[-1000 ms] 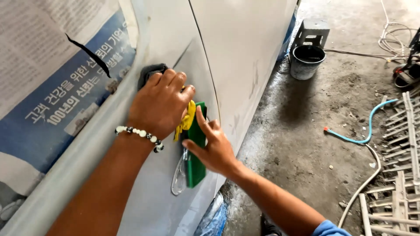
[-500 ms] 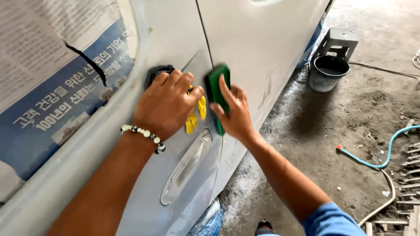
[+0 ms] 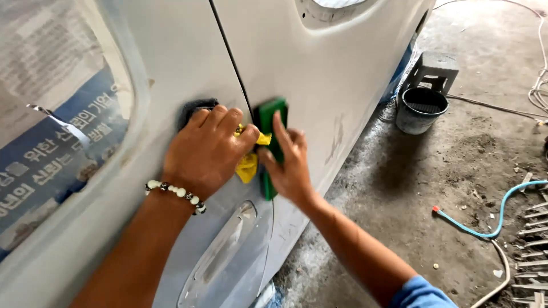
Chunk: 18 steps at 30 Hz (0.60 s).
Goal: Sanding the body of a vehicle using a sanding block and water.
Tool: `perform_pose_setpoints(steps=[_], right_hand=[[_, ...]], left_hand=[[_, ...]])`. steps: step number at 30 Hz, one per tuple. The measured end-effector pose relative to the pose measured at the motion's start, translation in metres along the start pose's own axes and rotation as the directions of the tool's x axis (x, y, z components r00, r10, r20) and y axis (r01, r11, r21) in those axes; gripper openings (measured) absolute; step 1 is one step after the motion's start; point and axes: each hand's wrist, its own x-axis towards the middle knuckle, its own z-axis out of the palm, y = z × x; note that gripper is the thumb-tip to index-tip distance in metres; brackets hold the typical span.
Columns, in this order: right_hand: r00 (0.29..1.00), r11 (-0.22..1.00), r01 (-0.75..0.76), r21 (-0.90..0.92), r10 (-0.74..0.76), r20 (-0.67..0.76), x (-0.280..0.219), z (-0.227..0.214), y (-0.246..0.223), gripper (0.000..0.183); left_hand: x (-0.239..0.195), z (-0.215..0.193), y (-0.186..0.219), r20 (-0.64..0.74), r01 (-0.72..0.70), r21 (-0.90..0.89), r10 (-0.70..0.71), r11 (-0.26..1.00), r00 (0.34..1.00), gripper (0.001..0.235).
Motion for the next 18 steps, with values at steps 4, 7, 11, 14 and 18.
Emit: perform_pose_setpoints(steps=[4, 7, 11, 14, 18], right_hand=[[0.999, 0.998, -0.008, -0.056, 0.005, -0.048, -0.009, -0.001, -0.006, 0.082], [0.998, 0.998, 0.05, -0.045, -0.052, -0.047, -0.034, 0.016, 0.034, 0.082], [0.941, 0.941, -0.334, 0.048, 0.336, -0.037, 0.0, -0.002, 0.092, 0.084], [0.937, 0.95, -0.313, 0.004, 0.309, -0.163, -0.012, 0.0, 0.103, 0.079], [0.949, 0.938, -0.299, 0.179, 0.311, -0.048, -0.049, 0.015, 0.092, 0.076]], left_hand=[[0.001, 0.0, 0.005, -0.042, -0.012, 0.087, 0.016, 0.996, 0.999, 0.012], [0.011, 0.002, 0.004, -0.059, -0.033, 0.127, 0.04, 0.991, 0.997, 0.009], [0.011, 0.011, 0.005, -0.058, -0.046, 0.134, 0.054, 0.99, 0.997, 0.009], [0.009, 0.012, 0.008, -0.029, -0.024, 0.115, 0.028, 0.993, 0.999, 0.013], [0.01, 0.018, 0.013, 0.005, -0.013, 0.145, 0.012, 0.989, 1.0, 0.02]])
